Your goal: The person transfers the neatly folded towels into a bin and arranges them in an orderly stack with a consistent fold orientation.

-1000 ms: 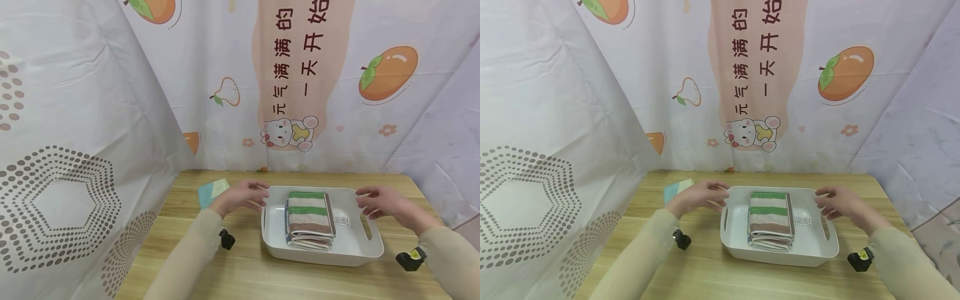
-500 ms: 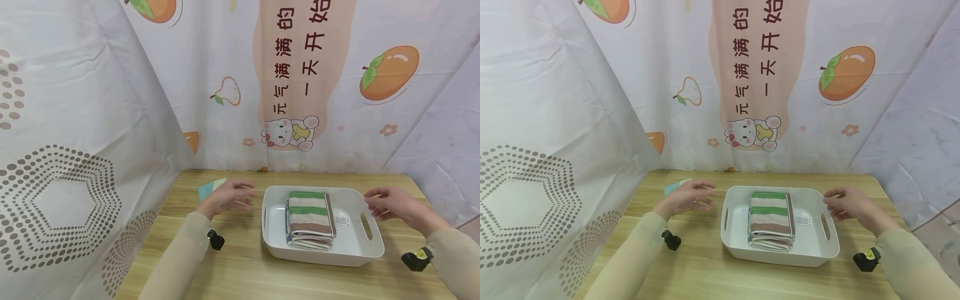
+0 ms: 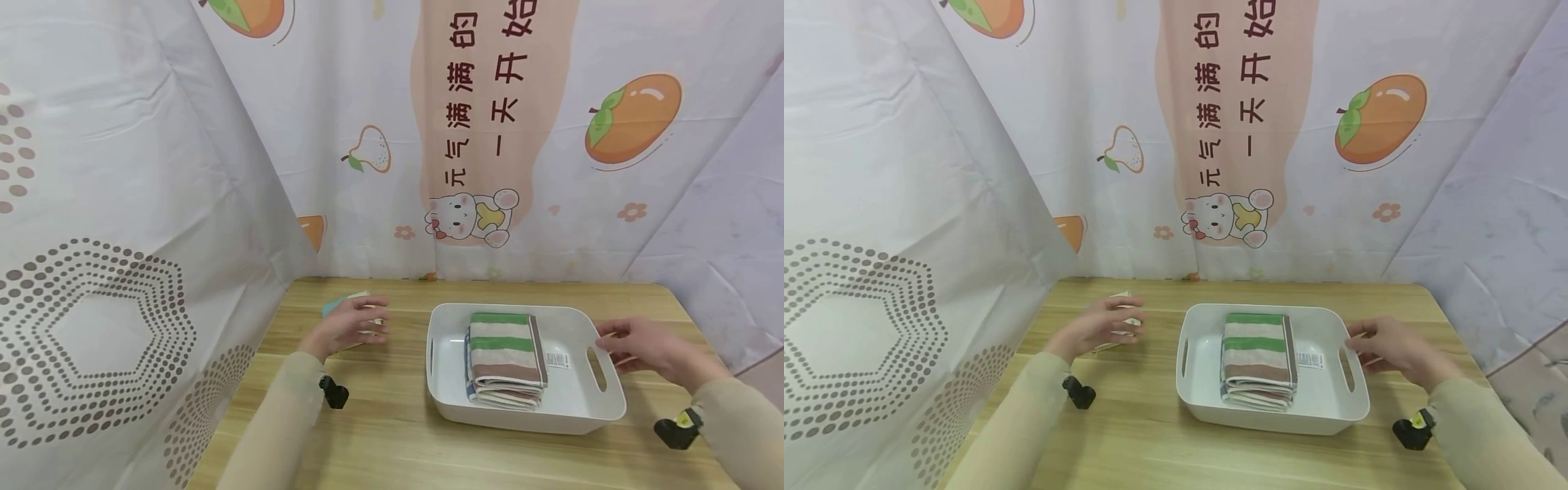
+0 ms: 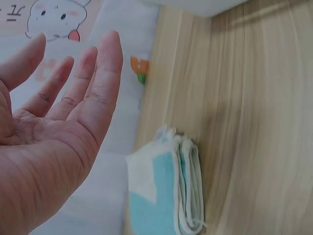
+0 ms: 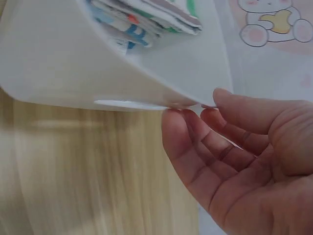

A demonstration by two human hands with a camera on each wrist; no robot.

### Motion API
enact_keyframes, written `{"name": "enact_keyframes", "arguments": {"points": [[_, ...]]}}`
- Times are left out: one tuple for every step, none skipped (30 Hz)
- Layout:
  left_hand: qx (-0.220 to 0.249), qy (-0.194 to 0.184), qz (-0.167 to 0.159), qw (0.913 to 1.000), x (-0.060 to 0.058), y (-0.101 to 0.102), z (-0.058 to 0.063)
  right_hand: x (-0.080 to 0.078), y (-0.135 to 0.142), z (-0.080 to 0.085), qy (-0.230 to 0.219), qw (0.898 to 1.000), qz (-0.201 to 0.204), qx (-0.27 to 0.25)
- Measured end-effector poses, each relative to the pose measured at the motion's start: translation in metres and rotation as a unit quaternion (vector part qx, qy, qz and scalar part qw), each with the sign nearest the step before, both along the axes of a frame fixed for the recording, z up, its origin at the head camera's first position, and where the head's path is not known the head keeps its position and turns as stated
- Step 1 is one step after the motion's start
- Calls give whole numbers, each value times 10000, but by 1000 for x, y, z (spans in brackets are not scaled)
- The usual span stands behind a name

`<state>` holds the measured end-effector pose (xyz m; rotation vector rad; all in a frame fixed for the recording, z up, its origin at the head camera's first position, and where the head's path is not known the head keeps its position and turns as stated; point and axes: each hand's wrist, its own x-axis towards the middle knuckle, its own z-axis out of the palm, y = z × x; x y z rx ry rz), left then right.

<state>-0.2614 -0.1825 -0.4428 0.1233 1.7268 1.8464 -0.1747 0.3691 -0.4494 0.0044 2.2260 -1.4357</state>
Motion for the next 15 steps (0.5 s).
{"name": "enact_keyframes", "arguments": {"points": [[-15,17,26,10000,0,-3,-1,0,0,-2,-7,10000,35,-31],[-29,20,49,10000,-1,-5,-2,0,1,-3,-13,10000,63,-66],[-60,28,80,9999,-1,-8,-2,0,1,-4,-27,9999,80,-107],[-100,53,104,9999,-1,-10,-3,0,1,-5,-46,9998,88,-148],[-103,35,158,9998,-2,-13,-3,1,2,-6,-64,9997,91,-200],[-119,25,205,9997,-2,-15,-4,1,2,-7,-91,9995,112,-277],[-140,8,249,9996,-2,-17,-4,1,2,-7,-117,9992,136,-362],[-170,-1,291,9994,-3,-19,-5,1,3,-8,-162,9987,156,-457],[-200,-8,341,9992,-3,-21,-6,1,3,-9,-208,9980,191,-563],[-215,-16,380,9990,-4,-23,-6,1,4,-10,-241,9973,239,-653],[-217,-48,431,9988,-4,-25,-7,1,5,-10,-275,9964,294,-743],[-248,-46,465,9986,-5,-27,-8,2,5,-11,-305,9956,345,-814],[-276,-43,516,9983,-5,-29,-9,2,6,-12,-327,9951,379,-857],[-274,-45,565,9980,-5,-32,-10,2,7,-12,-364,9944,404,-905],[-262,-60,632,9976,-5,-34,-11,2,8,-13,-386,9938,430,-946]]}}
